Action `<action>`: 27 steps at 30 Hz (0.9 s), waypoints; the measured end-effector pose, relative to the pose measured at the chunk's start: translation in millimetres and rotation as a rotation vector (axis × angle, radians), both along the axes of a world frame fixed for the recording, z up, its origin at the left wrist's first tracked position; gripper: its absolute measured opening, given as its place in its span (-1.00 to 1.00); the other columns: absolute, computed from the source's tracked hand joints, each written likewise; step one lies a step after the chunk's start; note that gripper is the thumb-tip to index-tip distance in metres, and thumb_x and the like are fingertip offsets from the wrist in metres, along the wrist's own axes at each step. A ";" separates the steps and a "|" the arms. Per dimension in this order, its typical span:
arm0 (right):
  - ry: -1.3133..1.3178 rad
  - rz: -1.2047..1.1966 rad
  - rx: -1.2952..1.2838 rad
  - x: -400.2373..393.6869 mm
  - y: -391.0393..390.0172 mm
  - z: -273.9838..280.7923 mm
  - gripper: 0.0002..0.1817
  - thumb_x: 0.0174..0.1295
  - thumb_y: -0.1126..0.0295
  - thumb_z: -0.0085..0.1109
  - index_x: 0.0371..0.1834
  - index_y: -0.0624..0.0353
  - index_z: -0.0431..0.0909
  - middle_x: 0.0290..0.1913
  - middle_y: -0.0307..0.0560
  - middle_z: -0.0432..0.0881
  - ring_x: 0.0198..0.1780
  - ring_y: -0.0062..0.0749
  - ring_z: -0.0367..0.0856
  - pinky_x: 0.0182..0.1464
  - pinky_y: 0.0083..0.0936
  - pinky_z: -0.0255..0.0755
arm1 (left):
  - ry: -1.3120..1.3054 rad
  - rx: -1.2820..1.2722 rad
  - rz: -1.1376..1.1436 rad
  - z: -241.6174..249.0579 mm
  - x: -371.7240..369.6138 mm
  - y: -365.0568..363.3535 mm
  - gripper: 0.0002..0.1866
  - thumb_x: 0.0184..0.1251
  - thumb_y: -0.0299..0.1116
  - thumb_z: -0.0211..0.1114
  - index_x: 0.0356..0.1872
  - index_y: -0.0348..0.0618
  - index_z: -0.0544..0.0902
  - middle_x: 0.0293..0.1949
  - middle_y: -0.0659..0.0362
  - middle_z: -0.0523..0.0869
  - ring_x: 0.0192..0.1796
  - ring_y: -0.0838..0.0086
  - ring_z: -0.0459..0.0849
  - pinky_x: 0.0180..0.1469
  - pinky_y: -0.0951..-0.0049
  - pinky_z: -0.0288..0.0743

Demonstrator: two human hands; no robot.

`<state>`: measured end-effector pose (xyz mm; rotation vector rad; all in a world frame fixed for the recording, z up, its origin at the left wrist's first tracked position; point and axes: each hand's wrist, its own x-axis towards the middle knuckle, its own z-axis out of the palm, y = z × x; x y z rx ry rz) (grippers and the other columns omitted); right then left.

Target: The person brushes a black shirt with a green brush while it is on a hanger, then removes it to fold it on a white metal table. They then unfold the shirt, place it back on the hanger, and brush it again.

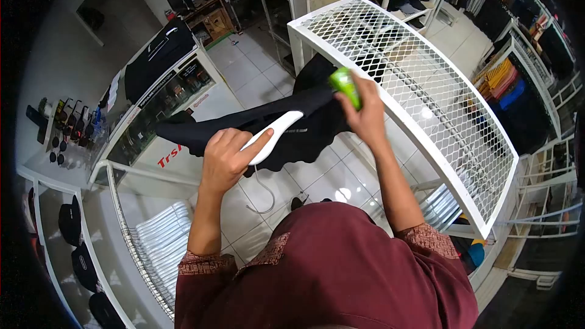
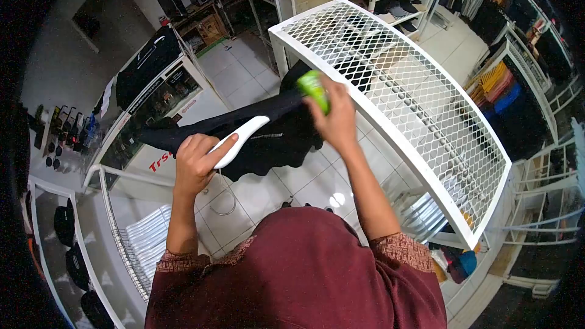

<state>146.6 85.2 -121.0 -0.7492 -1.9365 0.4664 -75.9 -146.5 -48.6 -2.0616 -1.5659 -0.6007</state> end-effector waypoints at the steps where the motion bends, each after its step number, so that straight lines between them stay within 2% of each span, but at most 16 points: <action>1: -0.019 -0.140 -0.084 6.5 11.2 -8.7 -0.42 0.28 0.21 0.43 0.32 0.22 0.56 0.05 0.19 0.61 0.07 0.11 0.65 0.13 -0.12 0.53 | -0.005 0.004 0.005 -0.8 -1.1 -2.0 -0.45 0.08 -0.43 0.33 0.20 0.01 0.77 -0.36 0.24 0.61 -0.33 0.38 0.57 -0.26 0.35 0.44; 2: -0.054 -0.256 -0.126 13.6 17.1 -13.3 -0.42 0.29 0.20 0.42 0.32 0.25 0.55 0.04 0.19 0.61 0.06 0.09 0.65 0.15 -0.12 0.51 | -0.016 -0.001 0.007 -1.8 -1.9 -3.9 -0.45 0.08 -0.42 0.33 0.20 0.01 0.77 -0.36 0.24 0.61 -0.32 0.38 0.57 -0.25 0.36 0.44; 3: -0.030 -0.244 -0.138 19.3 13.5 -2.5 -0.42 0.30 0.20 0.41 0.31 0.27 0.56 0.03 0.18 0.62 0.07 0.07 0.65 0.15 -0.14 0.51 | -0.026 -0.006 0.008 -2.3 -2.4 -5.0 -0.46 0.09 -0.42 0.32 0.20 0.01 0.77 -0.36 0.24 0.61 -0.32 0.38 0.57 -0.25 0.36 0.44; 5: 0.061 -0.116 -0.134 21.6 -8.6 24.6 -0.43 0.28 0.23 0.43 0.30 0.27 0.57 0.07 0.17 0.64 0.11 0.05 0.66 0.20 -0.18 0.50 | -0.042 -0.009 0.015 0.7 -1.2 -2.8 -0.46 0.09 -0.42 0.32 0.20 0.01 0.77 -0.36 0.24 0.60 -0.32 0.38 0.57 -0.25 0.36 0.44; 8: 0.028 0.207 0.052 10.3 -43.1 51.5 -0.40 0.21 0.28 0.50 0.31 0.21 0.58 0.15 0.15 0.64 0.17 0.06 0.66 0.25 -0.22 0.49 | -0.039 -0.030 0.003 0.3 2.7 0.5 -0.46 0.08 -0.42 0.32 0.20 0.01 0.77 -0.36 0.24 0.60 -0.32 0.38 0.56 -0.25 0.36 0.45; 9: 0.000 0.295 -0.053 7.9 -52.4 52.8 -0.39 0.21 0.26 0.50 0.33 0.19 0.57 0.15 0.16 0.63 0.17 0.09 0.65 0.25 -0.18 0.50 | -0.023 -0.030 -0.008 0.6 3.6 4.0 -0.46 0.08 -0.41 0.32 0.20 0.02 0.77 -0.37 0.24 0.59 -0.32 0.38 0.56 -0.25 0.36 0.45; 11: -0.017 0.274 -0.065 2.8 -43.3 38.6 -0.40 0.24 0.24 0.48 0.33 0.17 0.57 0.16 0.20 0.62 0.15 0.12 0.65 0.23 -0.15 0.50 | 0.000 -0.027 -0.026 0.8 2.6 5.8 -0.46 0.08 -0.41 0.34 0.19 0.02 0.77 -0.37 0.24 0.59 -0.32 0.38 0.56 -0.25 0.36 0.45; 13: -0.030 0.049 -0.027 8.0 -5.2 7.8 -0.41 0.27 0.23 0.44 0.34 0.19 0.56 0.13 0.19 0.62 0.11 0.11 0.65 0.18 -0.15 0.53 | -0.007 -0.003 -0.015 -0.2 1.0 3.7 -0.46 0.08 -0.42 0.36 0.20 0.03 0.77 -0.37 0.24 0.59 -0.32 0.38 0.56 -0.25 0.35 0.45; 15: -0.098 -0.219 -0.163 18.5 15.7 -7.5 -0.42 0.30 0.23 0.41 0.34 0.24 0.54 0.06 0.22 0.62 0.09 0.11 0.65 0.18 -0.13 0.50 | -0.009 -0.013 -0.009 -1.2 -1.5 -0.3 -0.45 0.07 -0.42 0.37 0.20 0.03 0.77 -0.37 0.24 0.59 -0.32 0.38 0.56 -0.25 0.35 0.45; 17: -0.003 -0.166 -0.151 27.3 9.1 0.9 -0.44 0.30 0.25 0.41 0.32 0.25 0.55 0.09 0.22 0.63 0.11 0.09 0.65 0.21 -0.13 0.49 | -0.023 -0.021 -0.012 -2.4 -2.1 -1.8 -0.45 0.08 -0.42 0.37 0.20 0.03 0.77 -0.36 0.24 0.59 -0.32 0.38 0.56 -0.25 0.35 0.44; 19: -0.004 0.005 -0.155 24.9 -18.8 30.2 -0.44 0.29 0.26 0.42 0.32 0.24 0.56 0.15 0.18 0.63 0.13 0.08 0.65 0.23 -0.17 0.49 | -0.027 -0.040 -0.011 0.3 0.1 0.7 -0.45 0.07 -0.41 0.38 0.20 0.03 0.77 -0.36 0.24 0.59 -0.33 0.37 0.55 -0.25 0.35 0.44; 21: -0.024 0.256 -0.047 18.6 -37.7 45.4 -0.39 0.27 0.24 0.44 0.37 0.17 0.54 0.18 0.14 0.62 0.17 0.07 0.63 0.25 -0.22 0.48 | -0.021 -0.064 -0.027 1.3 3.2 2.6 -0.45 0.07 -0.41 0.38 0.20 0.03 0.77 -0.36 0.24 0.59 -0.33 0.37 0.55 -0.25 0.35 0.43; 23: -0.131 0.339 -0.188 17.4 -40.3 44.9 -0.38 0.27 0.23 0.44 0.40 0.12 0.52 0.17 0.13 0.61 0.17 0.07 0.63 0.26 -0.22 0.48 | -0.057 -0.076 -0.054 2.8 4.0 6.3 -0.44 0.05 -0.44 0.38 0.20 0.04 0.77 -0.35 0.24 0.59 -0.33 0.35 0.55 -0.25 0.33 0.42; 25: -0.147 0.193 -0.103 21.6 -8.6 17.5 -0.38 0.29 0.25 0.41 0.41 0.10 0.50 0.13 0.17 0.59 0.14 0.11 0.63 0.22 -0.19 0.50 | -0.062 -0.122 -0.045 10.2 3.1 6.1 -0.44 0.03 -0.48 0.39 0.18 0.03 0.78 -0.37 0.23 0.59 -0.32 0.33 0.56 -0.24 0.32 0.42; 27: -0.343 0.022 -0.168 36.9 15.2 1.9 -0.40 0.31 0.26 0.39 0.41 0.12 0.50 0.13 0.21 0.59 0.16 0.14 0.62 0.21 -0.16 0.50 | -0.083 -0.158 -0.018 15.1 1.9 3.4 -0.43 0.01 -0.52 0.40 0.16 0.03 0.79 -0.38 0.22 0.59 -0.32 0.32 0.57 -0.23 0.31 0.42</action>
